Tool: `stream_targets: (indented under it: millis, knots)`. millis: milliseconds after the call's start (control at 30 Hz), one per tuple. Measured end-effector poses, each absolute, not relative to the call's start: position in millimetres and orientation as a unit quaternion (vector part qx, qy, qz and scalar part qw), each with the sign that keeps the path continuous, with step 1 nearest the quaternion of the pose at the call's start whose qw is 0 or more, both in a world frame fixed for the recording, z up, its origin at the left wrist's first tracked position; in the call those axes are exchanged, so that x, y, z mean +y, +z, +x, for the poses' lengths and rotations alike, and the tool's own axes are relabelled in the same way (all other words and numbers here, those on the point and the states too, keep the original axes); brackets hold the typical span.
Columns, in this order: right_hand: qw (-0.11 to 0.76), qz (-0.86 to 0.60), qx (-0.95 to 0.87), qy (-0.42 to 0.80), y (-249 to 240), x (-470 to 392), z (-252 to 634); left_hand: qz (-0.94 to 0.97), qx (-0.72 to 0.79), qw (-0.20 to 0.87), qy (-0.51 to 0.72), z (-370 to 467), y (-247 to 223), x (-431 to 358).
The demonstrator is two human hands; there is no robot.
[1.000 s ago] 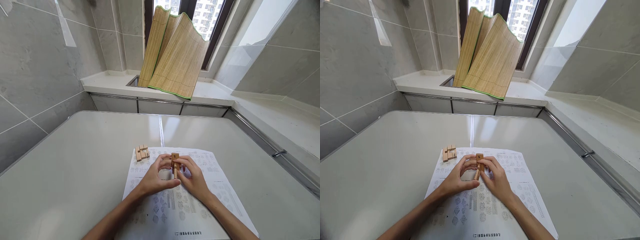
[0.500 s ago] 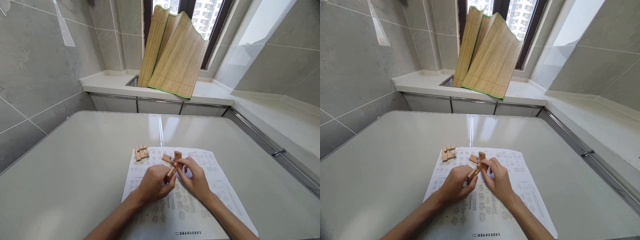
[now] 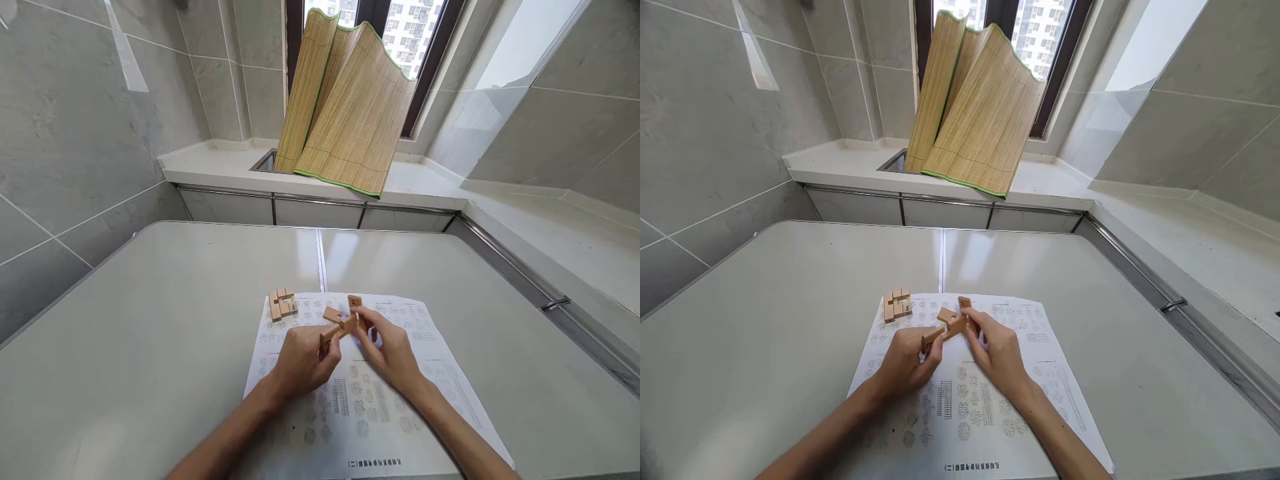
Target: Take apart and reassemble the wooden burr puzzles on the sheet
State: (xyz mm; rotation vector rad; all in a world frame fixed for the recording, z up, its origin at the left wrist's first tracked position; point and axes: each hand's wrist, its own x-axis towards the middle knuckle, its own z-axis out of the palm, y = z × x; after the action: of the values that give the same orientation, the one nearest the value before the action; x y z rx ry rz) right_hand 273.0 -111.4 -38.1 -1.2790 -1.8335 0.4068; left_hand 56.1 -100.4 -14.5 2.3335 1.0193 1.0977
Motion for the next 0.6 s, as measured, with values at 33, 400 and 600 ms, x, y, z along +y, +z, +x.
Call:
stream_targets:
  millis: [33,400,600]
  knots:
    - [0.424,-0.531,-0.717,0.158,-39,-109,278,0.817,0.369,0.188,0.401,53,-12,-99]
    - [0.412,-0.610,-0.655,0.169,-49,-100,286,0.762,0.456,0.328,0.323,55,-5,-98]
    - [0.409,-0.613,-0.655,0.166,-56,-99,289,0.725,0.496,0.398,0.266,56,-5,-97]
